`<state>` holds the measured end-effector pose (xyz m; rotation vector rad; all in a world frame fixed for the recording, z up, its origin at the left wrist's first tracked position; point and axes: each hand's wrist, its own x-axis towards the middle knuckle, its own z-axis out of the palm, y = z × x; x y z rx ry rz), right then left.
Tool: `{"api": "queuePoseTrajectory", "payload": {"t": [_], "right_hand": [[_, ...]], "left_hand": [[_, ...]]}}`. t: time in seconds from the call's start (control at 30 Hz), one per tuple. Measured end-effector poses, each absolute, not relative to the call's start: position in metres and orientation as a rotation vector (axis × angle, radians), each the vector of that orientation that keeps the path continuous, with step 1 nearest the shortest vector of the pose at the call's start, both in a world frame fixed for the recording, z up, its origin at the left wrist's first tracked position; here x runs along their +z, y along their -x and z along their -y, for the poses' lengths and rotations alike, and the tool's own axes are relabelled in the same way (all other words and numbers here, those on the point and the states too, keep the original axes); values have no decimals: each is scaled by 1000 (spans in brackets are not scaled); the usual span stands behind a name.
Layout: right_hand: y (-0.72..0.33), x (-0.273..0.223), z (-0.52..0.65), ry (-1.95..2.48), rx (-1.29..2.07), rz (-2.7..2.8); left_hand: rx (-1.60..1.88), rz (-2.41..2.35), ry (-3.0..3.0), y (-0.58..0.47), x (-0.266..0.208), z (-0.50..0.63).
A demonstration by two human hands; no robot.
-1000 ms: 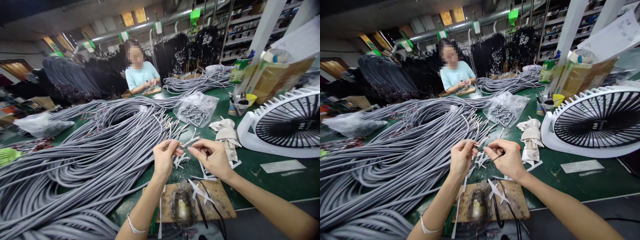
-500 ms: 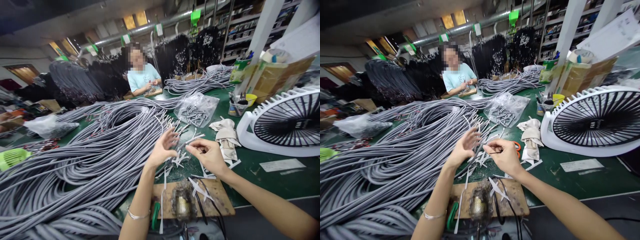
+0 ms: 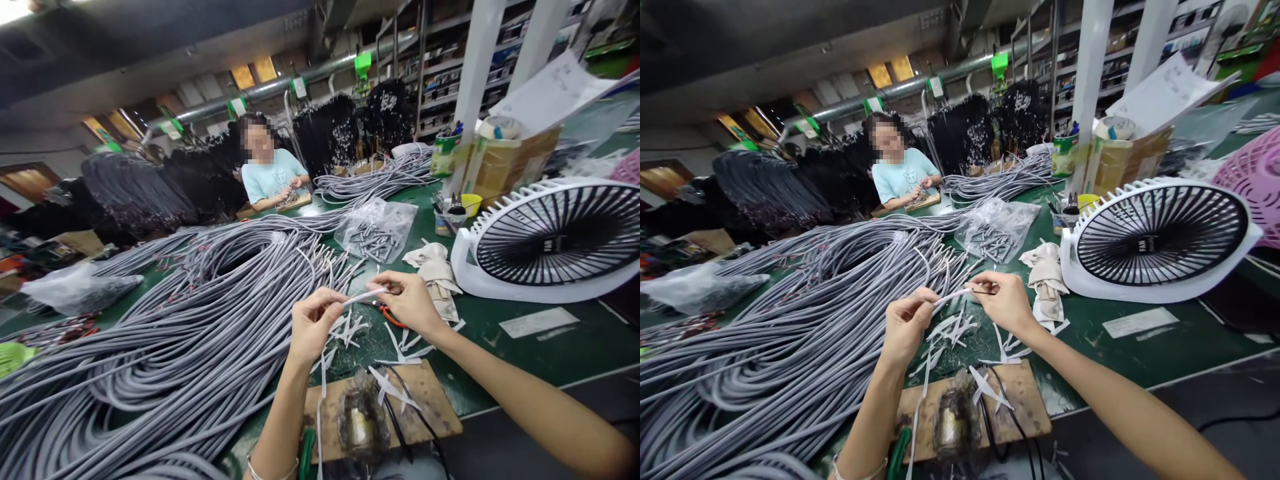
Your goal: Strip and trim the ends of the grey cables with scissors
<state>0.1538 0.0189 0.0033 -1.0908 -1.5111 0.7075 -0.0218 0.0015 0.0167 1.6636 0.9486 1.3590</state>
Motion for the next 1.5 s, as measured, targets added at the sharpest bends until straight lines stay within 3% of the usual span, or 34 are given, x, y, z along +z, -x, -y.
{"api": "queuePoseTrajectory", "payload": {"t": [0.27,0.43,0.7,0.93,1.07,1.27,1.5], "right_hand": [[-171,14,-23,1087,570,1215],[-172,22,-15,849,822,1376],[-167,22,-5,825,931,1392],[-168,22,-2,875,676,1589],[-167,23,-3,851,817,1681],[-165,24,1,801,1091,1704],[-163,20,0,821,881,1748]], "left_hand": [[1452,-1160,-1845,10,21,3],[1412,-1050,-1734,8,19,4],[1245,-925,-1792,-4,17,7],[1280,-1120,-2060,-12,28,14],[1223,-1024,-2264,-9,23,17],[1411,-1091,-2224,-5,23,19],[1315,-1226,-2584,-2,26,19]]}}
